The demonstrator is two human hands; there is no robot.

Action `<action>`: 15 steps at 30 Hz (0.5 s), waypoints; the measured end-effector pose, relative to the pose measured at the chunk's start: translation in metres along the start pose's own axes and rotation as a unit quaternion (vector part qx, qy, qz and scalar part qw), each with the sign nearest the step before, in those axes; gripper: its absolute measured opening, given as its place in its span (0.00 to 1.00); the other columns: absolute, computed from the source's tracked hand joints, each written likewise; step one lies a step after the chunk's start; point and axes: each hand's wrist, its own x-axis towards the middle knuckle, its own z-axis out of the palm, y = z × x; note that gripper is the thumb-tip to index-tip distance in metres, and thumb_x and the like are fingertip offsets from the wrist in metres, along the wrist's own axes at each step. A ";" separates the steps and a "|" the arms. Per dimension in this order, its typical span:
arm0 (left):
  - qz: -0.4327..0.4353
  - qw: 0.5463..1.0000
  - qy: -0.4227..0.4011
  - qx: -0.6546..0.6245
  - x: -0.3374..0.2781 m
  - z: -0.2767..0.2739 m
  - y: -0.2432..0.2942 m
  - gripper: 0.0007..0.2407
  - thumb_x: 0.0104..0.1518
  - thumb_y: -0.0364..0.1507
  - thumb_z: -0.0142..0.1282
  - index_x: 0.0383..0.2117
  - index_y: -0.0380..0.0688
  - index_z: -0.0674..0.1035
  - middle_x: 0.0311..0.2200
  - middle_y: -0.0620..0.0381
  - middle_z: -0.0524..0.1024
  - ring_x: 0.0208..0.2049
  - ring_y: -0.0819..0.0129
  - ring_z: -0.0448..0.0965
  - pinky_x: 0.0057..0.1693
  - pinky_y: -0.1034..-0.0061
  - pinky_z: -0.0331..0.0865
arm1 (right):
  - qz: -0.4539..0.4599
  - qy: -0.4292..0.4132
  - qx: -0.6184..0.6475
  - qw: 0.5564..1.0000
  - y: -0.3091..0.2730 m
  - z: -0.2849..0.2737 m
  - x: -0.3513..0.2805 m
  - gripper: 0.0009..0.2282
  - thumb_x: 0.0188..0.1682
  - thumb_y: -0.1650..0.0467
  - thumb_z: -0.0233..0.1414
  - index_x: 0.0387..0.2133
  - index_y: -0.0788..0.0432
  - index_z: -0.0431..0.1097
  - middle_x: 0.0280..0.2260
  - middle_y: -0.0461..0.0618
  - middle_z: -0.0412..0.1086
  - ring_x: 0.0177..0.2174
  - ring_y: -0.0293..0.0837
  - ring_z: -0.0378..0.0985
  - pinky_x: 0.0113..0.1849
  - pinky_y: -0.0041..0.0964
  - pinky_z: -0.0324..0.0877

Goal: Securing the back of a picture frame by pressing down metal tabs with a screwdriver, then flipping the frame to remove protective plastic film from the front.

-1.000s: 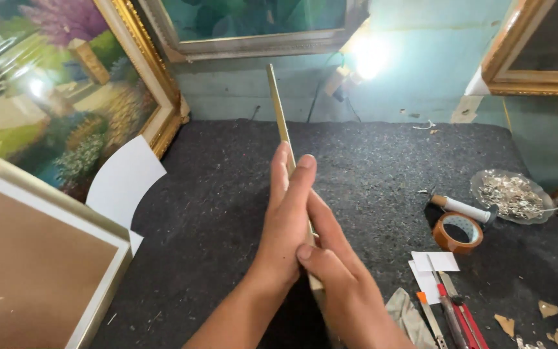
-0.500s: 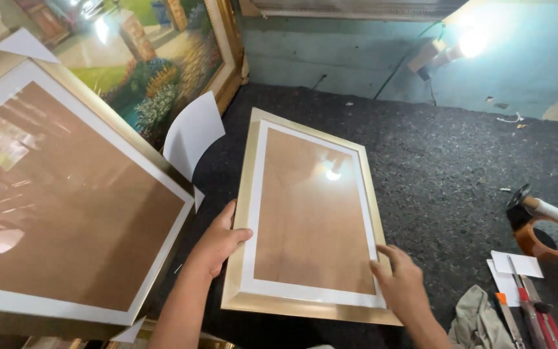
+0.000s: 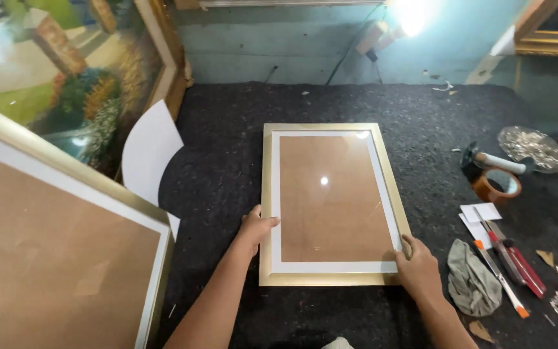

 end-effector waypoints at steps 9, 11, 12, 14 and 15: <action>0.093 0.994 0.037 -0.031 -0.005 -0.006 -0.043 0.16 0.45 0.27 0.51 0.44 0.42 0.74 0.42 0.54 0.75 0.42 0.66 0.75 0.46 0.75 0.70 | 0.142 0.036 0.004 0.989 -0.007 -0.025 -0.048 0.17 0.41 0.70 0.42 0.46 0.47 0.64 0.46 0.45 0.65 0.46 0.45 0.66 0.43 0.40 0.63; 0.081 0.995 0.043 -0.044 -0.014 -0.008 -0.050 0.16 0.43 0.26 0.52 0.41 0.41 0.75 0.38 0.53 0.76 0.36 0.67 0.77 0.41 0.77 0.71 | 0.154 0.049 0.005 0.987 -0.002 -0.027 -0.049 0.17 0.41 0.70 0.40 0.45 0.46 0.65 0.45 0.43 0.66 0.44 0.45 0.68 0.43 0.40 0.62; 0.067 0.994 0.054 -0.061 -0.019 -0.008 -0.054 0.16 0.40 0.24 0.53 0.39 0.39 0.76 0.35 0.52 0.78 0.30 0.68 0.78 0.37 0.79 0.73 | 0.161 0.059 0.005 0.985 0.000 -0.028 -0.049 0.17 0.42 0.70 0.39 0.44 0.46 0.67 0.45 0.42 0.67 0.41 0.45 0.69 0.42 0.40 0.62; 0.069 0.996 0.054 -0.035 -0.023 -0.009 -0.058 0.15 0.39 0.25 0.56 0.37 0.40 0.77 0.34 0.53 0.78 0.32 0.69 0.78 0.38 0.79 0.72 | 0.147 0.072 0.010 0.986 0.012 -0.027 -0.045 0.16 0.41 0.71 0.41 0.43 0.47 0.68 0.42 0.42 0.69 0.41 0.42 0.70 0.44 0.37 0.62; 0.073 0.996 0.057 -0.011 -0.024 -0.010 -0.059 0.13 0.39 0.26 0.58 0.34 0.41 0.78 0.34 0.55 0.79 0.34 0.71 0.79 0.40 0.80 0.71 | 0.131 0.085 0.016 0.988 0.017 -0.027 -0.042 0.15 0.39 0.72 0.44 0.41 0.48 0.70 0.39 0.42 0.72 0.41 0.39 0.72 0.45 0.35 0.62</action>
